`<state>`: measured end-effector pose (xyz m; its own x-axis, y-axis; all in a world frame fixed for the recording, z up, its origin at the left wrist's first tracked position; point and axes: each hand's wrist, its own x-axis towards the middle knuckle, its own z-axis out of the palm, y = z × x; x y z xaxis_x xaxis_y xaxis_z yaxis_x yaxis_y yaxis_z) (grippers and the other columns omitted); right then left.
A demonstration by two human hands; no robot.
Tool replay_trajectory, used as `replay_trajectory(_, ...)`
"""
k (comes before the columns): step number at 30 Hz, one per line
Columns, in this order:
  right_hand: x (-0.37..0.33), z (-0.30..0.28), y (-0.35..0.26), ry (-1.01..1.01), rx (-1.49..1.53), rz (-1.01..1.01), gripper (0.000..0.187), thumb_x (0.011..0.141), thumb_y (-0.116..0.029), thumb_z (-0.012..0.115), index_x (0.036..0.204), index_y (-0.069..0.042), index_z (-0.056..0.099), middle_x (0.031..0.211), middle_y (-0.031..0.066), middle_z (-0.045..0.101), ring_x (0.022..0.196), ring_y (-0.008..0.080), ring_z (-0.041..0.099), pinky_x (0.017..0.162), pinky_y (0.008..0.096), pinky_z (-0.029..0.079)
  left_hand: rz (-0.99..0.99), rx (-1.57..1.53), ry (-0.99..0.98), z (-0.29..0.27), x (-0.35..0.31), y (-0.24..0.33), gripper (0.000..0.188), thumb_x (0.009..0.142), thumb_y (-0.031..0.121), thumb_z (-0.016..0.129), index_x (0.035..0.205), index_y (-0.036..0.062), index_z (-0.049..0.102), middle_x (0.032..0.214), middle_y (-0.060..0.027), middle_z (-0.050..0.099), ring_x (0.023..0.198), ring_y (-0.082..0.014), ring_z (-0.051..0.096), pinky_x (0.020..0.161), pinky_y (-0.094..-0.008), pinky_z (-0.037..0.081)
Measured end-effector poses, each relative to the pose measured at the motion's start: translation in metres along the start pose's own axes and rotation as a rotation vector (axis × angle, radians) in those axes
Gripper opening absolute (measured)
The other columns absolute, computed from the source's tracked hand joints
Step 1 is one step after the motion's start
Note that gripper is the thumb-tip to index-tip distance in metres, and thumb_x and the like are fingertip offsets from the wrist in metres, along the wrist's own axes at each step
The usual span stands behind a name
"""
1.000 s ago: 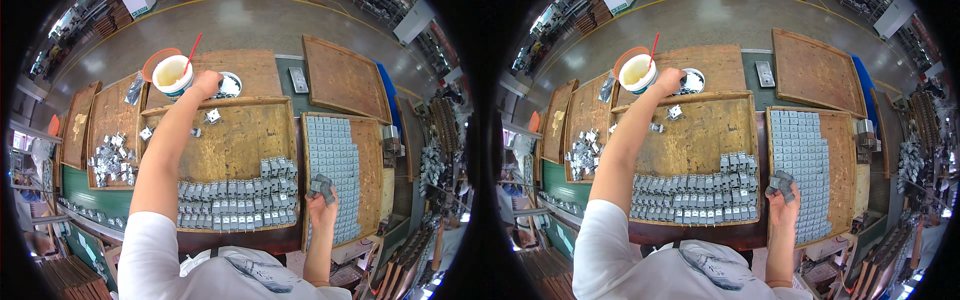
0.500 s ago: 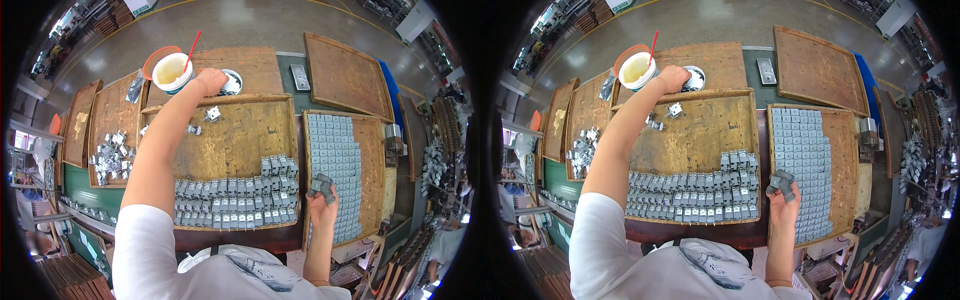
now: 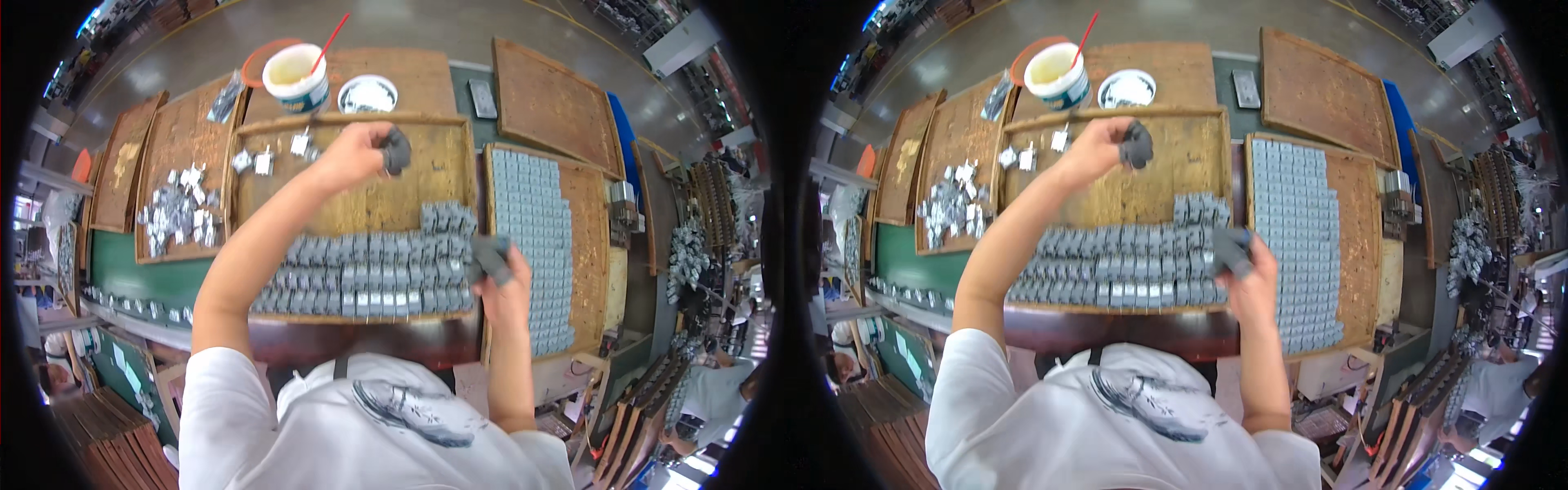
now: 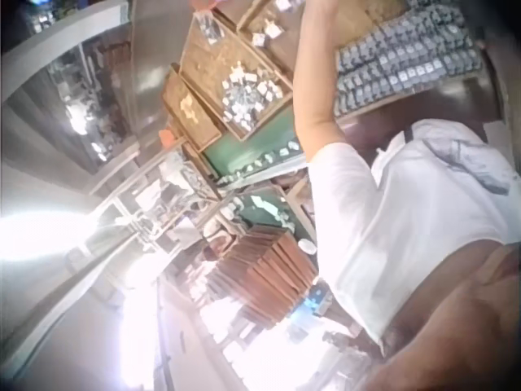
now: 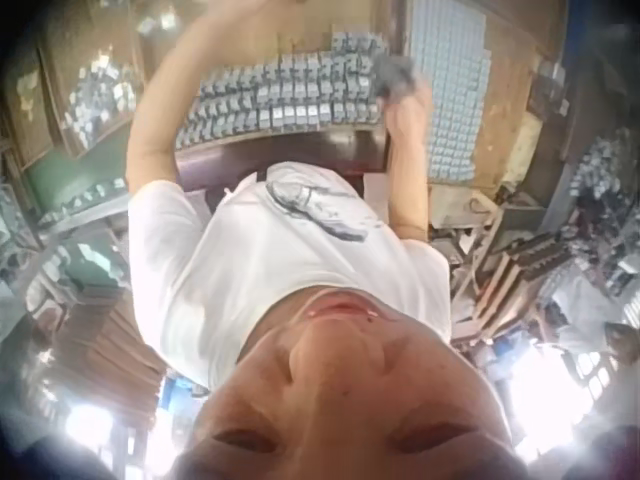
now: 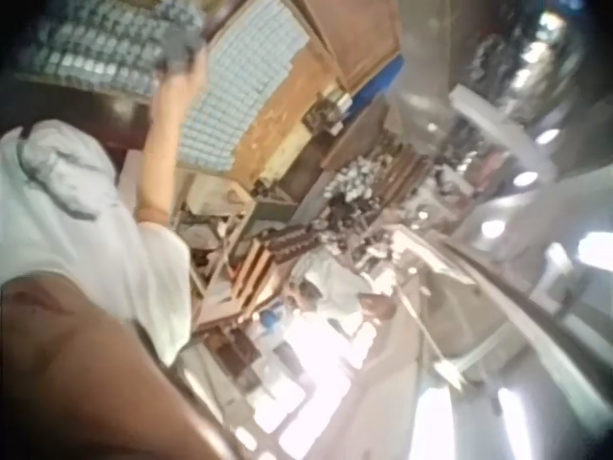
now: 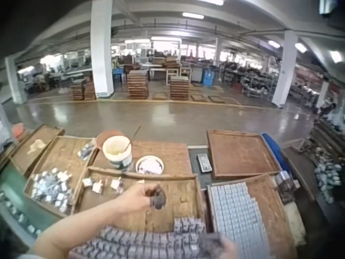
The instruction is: Picking small mechanical components from a bulk pile and organizing them into a grid-based assembly tray.
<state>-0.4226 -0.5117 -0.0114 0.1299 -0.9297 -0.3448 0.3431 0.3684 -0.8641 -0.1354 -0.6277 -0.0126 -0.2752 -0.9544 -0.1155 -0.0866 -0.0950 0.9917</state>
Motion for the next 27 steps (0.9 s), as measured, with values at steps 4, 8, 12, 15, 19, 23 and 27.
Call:
replay_trajectory(4, -0.010, 0.044, 0.001, -0.142, -0.817, -0.701, 0.019, 0.081, -0.004, 0.070, 0.099, 0.004, 0.067, 0.100, 0.0137, 0.063, 0.080, 0.0222, 0.059, 0.070, 0.0331, 0.049, -0.073, -0.255, -0.165, 0.043, -0.099, -0.002, 0.012, 0.087, 0.016, 0.070, 0.089, 0.0045, 0.066, 0.081, -0.0010, 0.068, 0.069, -0.0084, 0.062, 0.062, -0.0249, 0.050)
replay_trajectory(8, -0.035, 0.050, 0.027, -0.381, -0.840, -0.615, 0.032, 0.076, 0.001, 0.071, 0.107, 0.000, 0.070, 0.092, 0.0072, 0.061, 0.086, 0.0183, 0.056, 0.078, 0.0277, 0.045, -0.141, -0.400, -0.158, 0.060, -0.170, -0.006, 0.017, 0.084, 0.018, 0.073, 0.093, 0.0043, 0.068, 0.081, -0.0007, 0.068, 0.068, -0.0081, 0.062, 0.060, -0.0237, 0.049)
replay_trajectory(12, -0.072, 0.070, 0.041, -0.480, -0.799, -0.540, 0.027, 0.076, -0.001, 0.074, 0.104, -0.003, 0.071, 0.090, 0.0072, 0.060, 0.082, 0.0189, 0.056, 0.072, 0.0284, 0.045, -0.196, -0.438, -0.143, 0.061, -0.217, -0.022, 0.017, 0.083, 0.015, 0.073, 0.094, 0.0037, 0.069, 0.081, 0.0002, 0.069, 0.068, -0.0071, 0.061, 0.059, -0.0219, 0.048)
replay_trajectory(15, -0.084, 0.068, 0.062, -0.535, -0.845, -0.646, 0.025, 0.077, -0.003, 0.076, 0.101, -0.002, 0.070, 0.088, 0.0077, 0.060, 0.079, 0.0193, 0.057, 0.070, 0.0286, 0.046, -0.216, -0.444, -0.135, 0.064, -0.244, -0.031, 0.015, 0.082, 0.014, 0.072, 0.093, 0.0039, 0.070, 0.081, 0.0002, 0.069, 0.067, -0.0066, 0.061, 0.056, -0.0215, 0.047)
replay_trajectory(19, -0.090, 0.062, 0.081, -0.648, -1.011, -0.775, 0.028, 0.072, 0.000, 0.074, 0.100, -0.002, 0.070, 0.088, 0.0101, 0.060, 0.075, 0.0231, 0.059, 0.065, 0.0303, 0.048, -0.314, -0.463, -0.102, 0.069, -0.269, -0.042, 0.014, 0.081, 0.013, 0.071, 0.091, 0.0037, 0.070, 0.077, 0.0004, 0.068, 0.063, -0.0063, 0.060, 0.052, -0.0211, 0.046)
replay_trajectory(23, -0.099, 0.069, 0.081, -0.708, -1.128, -0.743, 0.029, 0.068, -0.001, 0.073, 0.097, -0.003, 0.069, 0.083, 0.0117, 0.059, 0.071, 0.0270, 0.061, 0.063, 0.0336, 0.049, -0.355, -0.561, -0.103, 0.077, -0.289, -0.055, 0.009, 0.083, 0.011, 0.067, 0.090, 0.0050, 0.069, 0.078, 0.0006, 0.066, 0.062, -0.0054, 0.058, 0.052, -0.0206, 0.046)
replay_trajectory(27, -0.104, 0.072, 0.095, -0.649, -1.047, -0.742, 0.024, 0.071, -0.002, 0.073, 0.095, -0.002, 0.068, 0.081, 0.0115, 0.061, 0.072, 0.0275, 0.062, 0.064, 0.0334, 0.049, -0.365, -0.555, 0.143, 0.098, -0.312, -0.053, 0.008, 0.085, 0.007, 0.067, 0.092, 0.0048, 0.064, 0.078, 0.0016, 0.062, 0.064, -0.0053, 0.054, 0.058, -0.0196, 0.045)
